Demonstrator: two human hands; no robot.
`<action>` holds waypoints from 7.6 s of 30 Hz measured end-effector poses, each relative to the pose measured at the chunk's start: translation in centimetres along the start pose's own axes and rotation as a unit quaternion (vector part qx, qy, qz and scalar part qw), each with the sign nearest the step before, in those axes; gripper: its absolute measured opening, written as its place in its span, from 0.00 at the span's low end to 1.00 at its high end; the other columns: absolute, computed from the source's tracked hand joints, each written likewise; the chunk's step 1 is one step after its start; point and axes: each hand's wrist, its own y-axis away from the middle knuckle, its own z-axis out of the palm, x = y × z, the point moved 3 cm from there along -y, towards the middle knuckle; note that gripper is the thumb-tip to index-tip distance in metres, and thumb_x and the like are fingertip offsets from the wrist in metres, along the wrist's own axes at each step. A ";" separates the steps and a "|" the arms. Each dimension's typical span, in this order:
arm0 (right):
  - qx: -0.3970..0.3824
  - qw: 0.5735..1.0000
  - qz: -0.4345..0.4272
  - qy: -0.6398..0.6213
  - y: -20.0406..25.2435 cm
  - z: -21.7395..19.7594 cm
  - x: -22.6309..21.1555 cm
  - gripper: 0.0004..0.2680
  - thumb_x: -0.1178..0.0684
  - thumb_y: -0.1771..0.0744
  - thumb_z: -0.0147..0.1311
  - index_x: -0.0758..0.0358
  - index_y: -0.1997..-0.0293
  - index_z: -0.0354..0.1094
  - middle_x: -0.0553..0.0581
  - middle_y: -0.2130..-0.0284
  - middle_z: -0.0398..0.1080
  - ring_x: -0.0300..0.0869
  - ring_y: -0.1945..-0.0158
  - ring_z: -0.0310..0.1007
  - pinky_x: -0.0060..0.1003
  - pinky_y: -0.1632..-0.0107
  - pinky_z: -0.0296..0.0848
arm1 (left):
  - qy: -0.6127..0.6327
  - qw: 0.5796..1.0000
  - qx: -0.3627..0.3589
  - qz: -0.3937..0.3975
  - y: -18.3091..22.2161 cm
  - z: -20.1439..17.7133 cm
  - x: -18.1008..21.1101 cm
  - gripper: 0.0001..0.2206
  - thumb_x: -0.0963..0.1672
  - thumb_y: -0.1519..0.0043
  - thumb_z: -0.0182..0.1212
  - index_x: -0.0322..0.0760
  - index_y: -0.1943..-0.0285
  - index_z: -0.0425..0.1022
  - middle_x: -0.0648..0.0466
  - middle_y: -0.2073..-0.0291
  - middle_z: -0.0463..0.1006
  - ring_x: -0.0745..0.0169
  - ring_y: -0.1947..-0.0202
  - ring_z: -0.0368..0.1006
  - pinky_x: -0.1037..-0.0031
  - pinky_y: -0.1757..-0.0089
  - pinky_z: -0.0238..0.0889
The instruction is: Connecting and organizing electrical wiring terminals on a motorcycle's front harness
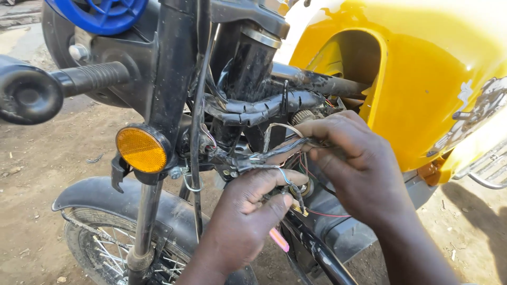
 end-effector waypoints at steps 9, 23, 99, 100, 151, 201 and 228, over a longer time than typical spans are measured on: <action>-0.010 0.961 0.166 -0.219 -2.2 0.4 0.6 0.09 0.56 0.37 0.62 0.67 0.55 0.75 0.53 0.62 0.74 0.36 0.60 0.73 0.28 0.57 0.73 | -0.140 0.980 0.080 -0.118 -0.2 -1.0 -1.5 0.11 0.46 0.44 0.60 0.47 0.57 0.86 0.58 0.54 0.85 0.67 0.60 0.80 0.72 0.73 0.80; -0.035 0.999 -0.027 0.013 -5.2 -0.5 -0.1 0.09 0.52 0.32 0.56 0.66 0.54 0.78 0.55 0.63 0.73 0.39 0.57 0.74 0.29 0.56 0.71 | -0.064 0.991 0.114 -0.038 -0.3 -0.9 -0.4 0.21 0.43 0.42 0.59 0.41 0.37 0.72 0.53 0.44 0.83 0.62 0.43 0.80 0.73 0.49 0.75; 0.082 0.986 0.057 0.130 -4.8 -1.5 2.5 0.03 0.59 0.34 0.58 0.57 0.59 0.75 0.46 0.67 0.74 0.34 0.61 0.69 0.31 0.55 0.66 | -0.306 0.894 -0.250 -0.212 0.2 -1.9 -1.4 0.08 0.47 0.41 0.58 0.48 0.73 0.71 0.64 0.73 0.78 0.69 0.71 0.70 0.70 0.67 0.59; 0.062 0.990 0.005 0.124 -4.9 -1.2 2.5 0.03 0.61 0.34 0.59 0.60 0.60 0.75 0.50 0.65 0.74 0.37 0.59 0.72 0.33 0.53 0.67 | -0.317 0.880 -0.279 -0.217 0.3 -1.6 -1.5 0.08 0.47 0.39 0.59 0.49 0.71 0.69 0.63 0.71 0.75 0.67 0.70 0.68 0.68 0.67 0.57; -0.089 0.976 0.031 0.195 -5.7 -3.0 0.6 0.06 0.56 0.35 0.57 0.52 0.58 0.80 0.49 0.63 0.73 0.39 0.59 0.72 0.34 0.54 0.64 | -0.315 0.913 -0.231 -0.117 0.1 -1.6 -2.3 0.07 0.48 0.43 0.61 0.49 0.72 0.71 0.62 0.73 0.77 0.65 0.70 0.72 0.66 0.67 0.60; -0.217 0.899 0.380 0.008 2.9 -5.4 1.5 0.12 0.54 0.37 0.66 0.54 0.49 0.77 0.51 0.72 0.72 0.38 0.66 0.68 0.32 0.59 0.63 | 0.161 0.972 -0.054 -0.165 2.3 6.3 -0.8 0.09 0.43 0.42 0.64 0.34 0.56 0.78 0.54 0.70 0.77 0.73 0.71 0.70 0.80 0.72 0.64; -0.029 0.969 0.107 0.220 1.0 1.3 4.6 0.26 0.57 0.39 0.46 0.75 0.32 0.55 0.76 0.28 0.47 0.65 0.28 0.50 0.55 0.32 0.52 | 0.128 0.983 0.053 -0.121 -0.7 4.7 -4.2 0.06 0.39 0.40 0.63 0.34 0.56 0.81 0.58 0.71 0.77 0.74 0.70 0.70 0.80 0.64 0.67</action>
